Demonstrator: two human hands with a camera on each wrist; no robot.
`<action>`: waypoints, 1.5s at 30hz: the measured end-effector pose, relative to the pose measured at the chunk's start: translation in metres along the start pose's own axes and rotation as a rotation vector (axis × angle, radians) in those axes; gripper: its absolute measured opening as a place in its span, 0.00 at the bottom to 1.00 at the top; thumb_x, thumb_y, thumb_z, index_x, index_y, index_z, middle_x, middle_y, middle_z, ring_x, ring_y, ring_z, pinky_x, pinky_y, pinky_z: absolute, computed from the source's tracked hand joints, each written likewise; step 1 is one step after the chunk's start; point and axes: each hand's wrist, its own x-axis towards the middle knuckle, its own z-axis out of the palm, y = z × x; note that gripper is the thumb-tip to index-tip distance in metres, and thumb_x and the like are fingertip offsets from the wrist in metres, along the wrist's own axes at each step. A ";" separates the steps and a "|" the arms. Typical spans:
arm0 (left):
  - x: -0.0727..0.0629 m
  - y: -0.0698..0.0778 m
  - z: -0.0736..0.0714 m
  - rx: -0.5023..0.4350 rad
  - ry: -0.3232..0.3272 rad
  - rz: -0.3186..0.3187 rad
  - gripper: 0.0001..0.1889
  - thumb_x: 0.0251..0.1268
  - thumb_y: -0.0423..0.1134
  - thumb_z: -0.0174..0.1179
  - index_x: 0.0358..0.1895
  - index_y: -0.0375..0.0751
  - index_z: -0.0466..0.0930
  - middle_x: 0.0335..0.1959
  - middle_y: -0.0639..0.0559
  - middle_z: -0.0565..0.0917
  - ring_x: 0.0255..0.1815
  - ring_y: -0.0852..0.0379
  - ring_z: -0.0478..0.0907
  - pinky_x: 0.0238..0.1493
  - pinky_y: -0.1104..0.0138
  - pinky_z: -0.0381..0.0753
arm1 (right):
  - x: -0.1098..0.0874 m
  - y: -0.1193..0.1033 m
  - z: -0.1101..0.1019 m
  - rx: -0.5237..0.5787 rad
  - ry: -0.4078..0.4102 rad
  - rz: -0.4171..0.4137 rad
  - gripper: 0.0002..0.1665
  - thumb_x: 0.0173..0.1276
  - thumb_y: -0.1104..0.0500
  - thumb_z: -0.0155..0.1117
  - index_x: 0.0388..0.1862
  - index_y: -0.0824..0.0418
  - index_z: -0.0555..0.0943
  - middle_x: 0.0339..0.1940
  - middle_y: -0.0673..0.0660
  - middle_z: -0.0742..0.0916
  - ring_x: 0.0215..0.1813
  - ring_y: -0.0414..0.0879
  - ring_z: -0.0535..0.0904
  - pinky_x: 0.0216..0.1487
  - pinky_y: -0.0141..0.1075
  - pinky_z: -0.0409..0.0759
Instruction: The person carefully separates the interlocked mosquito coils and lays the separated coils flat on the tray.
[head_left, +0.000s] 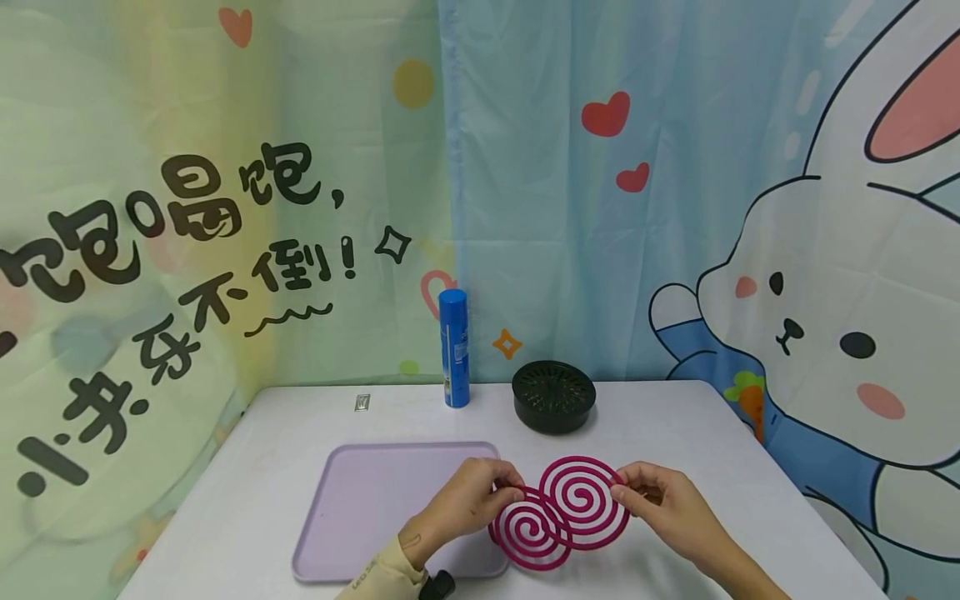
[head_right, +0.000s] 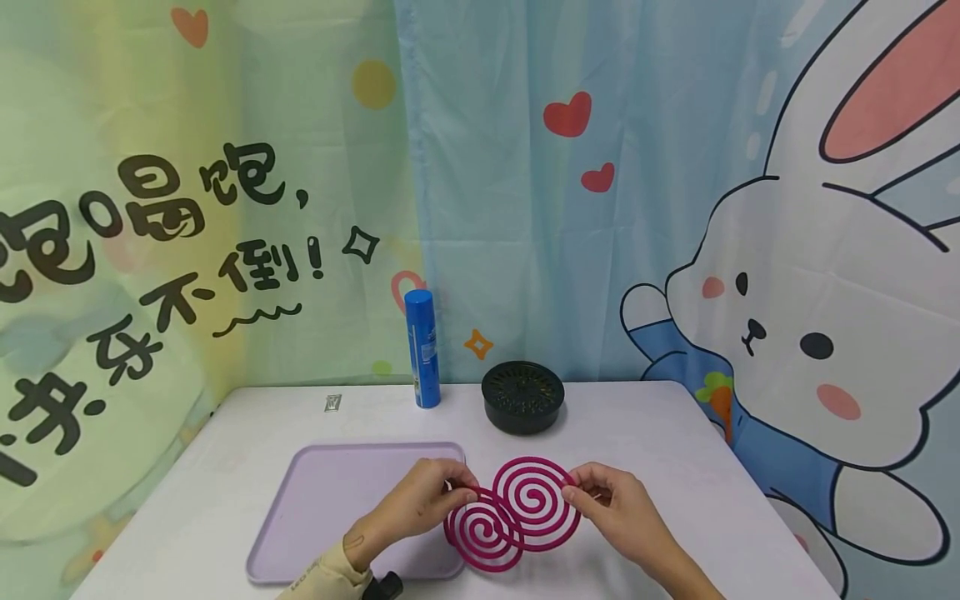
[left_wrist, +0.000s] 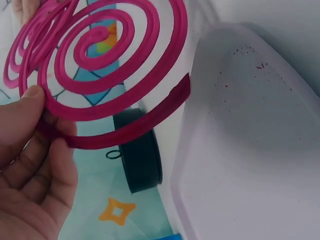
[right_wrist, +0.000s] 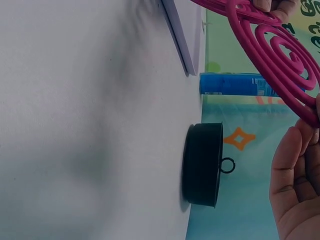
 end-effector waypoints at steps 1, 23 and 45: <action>0.000 0.000 0.000 0.018 0.010 0.002 0.03 0.67 0.32 0.65 0.36 0.41 0.87 0.30 0.57 0.86 0.29 0.73 0.73 0.32 0.77 0.77 | 0.000 0.000 0.000 0.000 0.003 0.001 0.17 0.70 0.53 0.68 0.47 0.65 0.81 0.35 0.56 0.85 0.35 0.44 0.78 0.38 0.32 0.81; -0.001 0.001 -0.001 0.026 0.042 0.028 0.03 0.67 0.33 0.66 0.35 0.40 0.87 0.28 0.58 0.85 0.28 0.74 0.73 0.31 0.78 0.78 | 0.001 -0.001 -0.003 -0.042 0.055 0.023 0.15 0.71 0.54 0.68 0.48 0.64 0.82 0.36 0.55 0.86 0.37 0.45 0.79 0.40 0.31 0.82; -0.007 -0.007 -0.013 -0.073 0.086 -0.044 0.04 0.69 0.34 0.64 0.35 0.40 0.86 0.27 0.54 0.84 0.24 0.71 0.71 0.25 0.77 0.72 | 0.006 0.003 -0.010 0.044 0.110 0.049 0.21 0.72 0.53 0.67 0.54 0.68 0.80 0.44 0.61 0.88 0.39 0.46 0.81 0.42 0.31 0.84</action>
